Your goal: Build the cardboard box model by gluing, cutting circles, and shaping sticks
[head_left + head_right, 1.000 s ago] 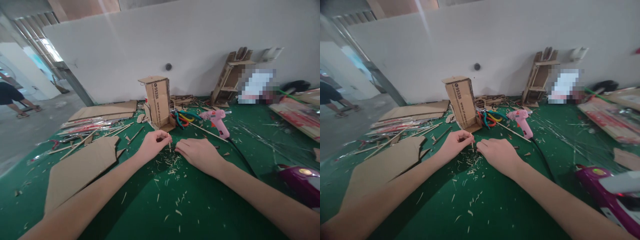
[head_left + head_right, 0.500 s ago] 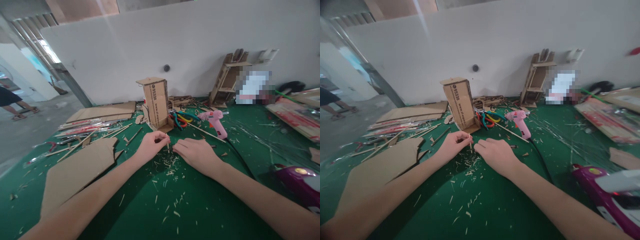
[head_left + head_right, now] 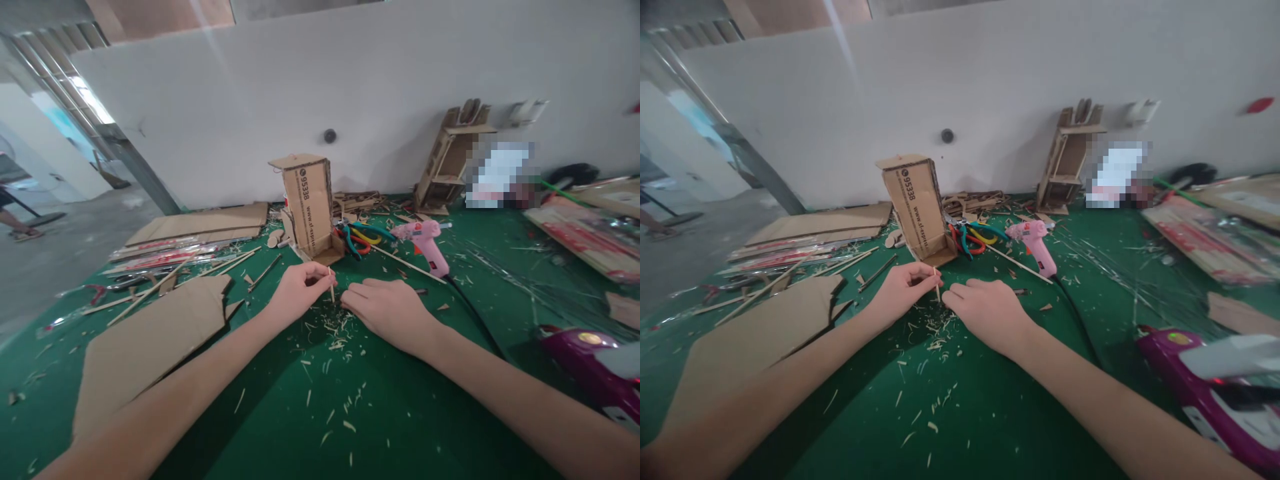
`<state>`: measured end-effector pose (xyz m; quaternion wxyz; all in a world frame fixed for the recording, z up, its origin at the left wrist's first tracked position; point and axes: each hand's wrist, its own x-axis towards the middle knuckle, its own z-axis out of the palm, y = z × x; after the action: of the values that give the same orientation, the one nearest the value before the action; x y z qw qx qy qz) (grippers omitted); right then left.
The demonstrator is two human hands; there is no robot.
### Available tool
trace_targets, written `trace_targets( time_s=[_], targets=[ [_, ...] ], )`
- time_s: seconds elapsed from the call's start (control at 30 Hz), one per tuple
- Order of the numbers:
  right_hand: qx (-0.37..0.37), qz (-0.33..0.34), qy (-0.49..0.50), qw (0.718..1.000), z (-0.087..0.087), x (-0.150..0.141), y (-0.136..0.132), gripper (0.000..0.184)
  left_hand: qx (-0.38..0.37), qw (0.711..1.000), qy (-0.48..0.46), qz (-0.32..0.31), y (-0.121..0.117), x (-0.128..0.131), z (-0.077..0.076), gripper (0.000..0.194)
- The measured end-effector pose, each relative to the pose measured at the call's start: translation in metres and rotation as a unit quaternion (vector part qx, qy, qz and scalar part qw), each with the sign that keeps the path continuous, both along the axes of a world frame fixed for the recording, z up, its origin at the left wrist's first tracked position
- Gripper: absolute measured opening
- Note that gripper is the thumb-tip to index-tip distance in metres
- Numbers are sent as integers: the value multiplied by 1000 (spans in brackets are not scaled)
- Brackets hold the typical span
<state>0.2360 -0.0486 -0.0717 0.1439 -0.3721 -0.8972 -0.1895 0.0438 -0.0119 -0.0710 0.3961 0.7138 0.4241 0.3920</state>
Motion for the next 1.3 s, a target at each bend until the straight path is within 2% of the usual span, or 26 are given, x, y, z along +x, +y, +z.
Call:
trace_targets(
  time_s=[0.1, 0.27, 0.47, 0.63, 0.8, 1.0, 1.2, 1.3],
  targets=[
    [22, -13, 4, 1000, -1, 0, 0, 13, 2, 1000, 9, -3, 0, 0, 0, 17],
    [-17, -9, 2, 1000, 0, 0, -1, 13, -2, 1000, -2, -3, 1, 0, -2, 17],
    [22, -26, 10, 999, -1, -1, 0, 12, 6, 1000, 15, -3, 1, -1, -1, 18],
    [-13, -13, 4, 1000, 0, -2, -1, 13, 7, 1000, 12, 3, 1, -1, -1, 19],
    [17, -38, 8, 999, 1, -2, 0, 13, 14, 1000, 28, 2, 1, -1, -1, 19],
    [-38, -27, 7, 999, 8, -1, -1, 13, 24, 999, 36, 4, 0, -1, 1, 17],
    [11, -35, 13, 999, 2, -2, -1, 15, 36, 998, 43, 4, 1, -1, -1, 19],
    [-6, -30, 7, 1000, 3, -3, -2, 13, 33, 998, 43, 6, 1, -1, -1, 19]
  ],
)
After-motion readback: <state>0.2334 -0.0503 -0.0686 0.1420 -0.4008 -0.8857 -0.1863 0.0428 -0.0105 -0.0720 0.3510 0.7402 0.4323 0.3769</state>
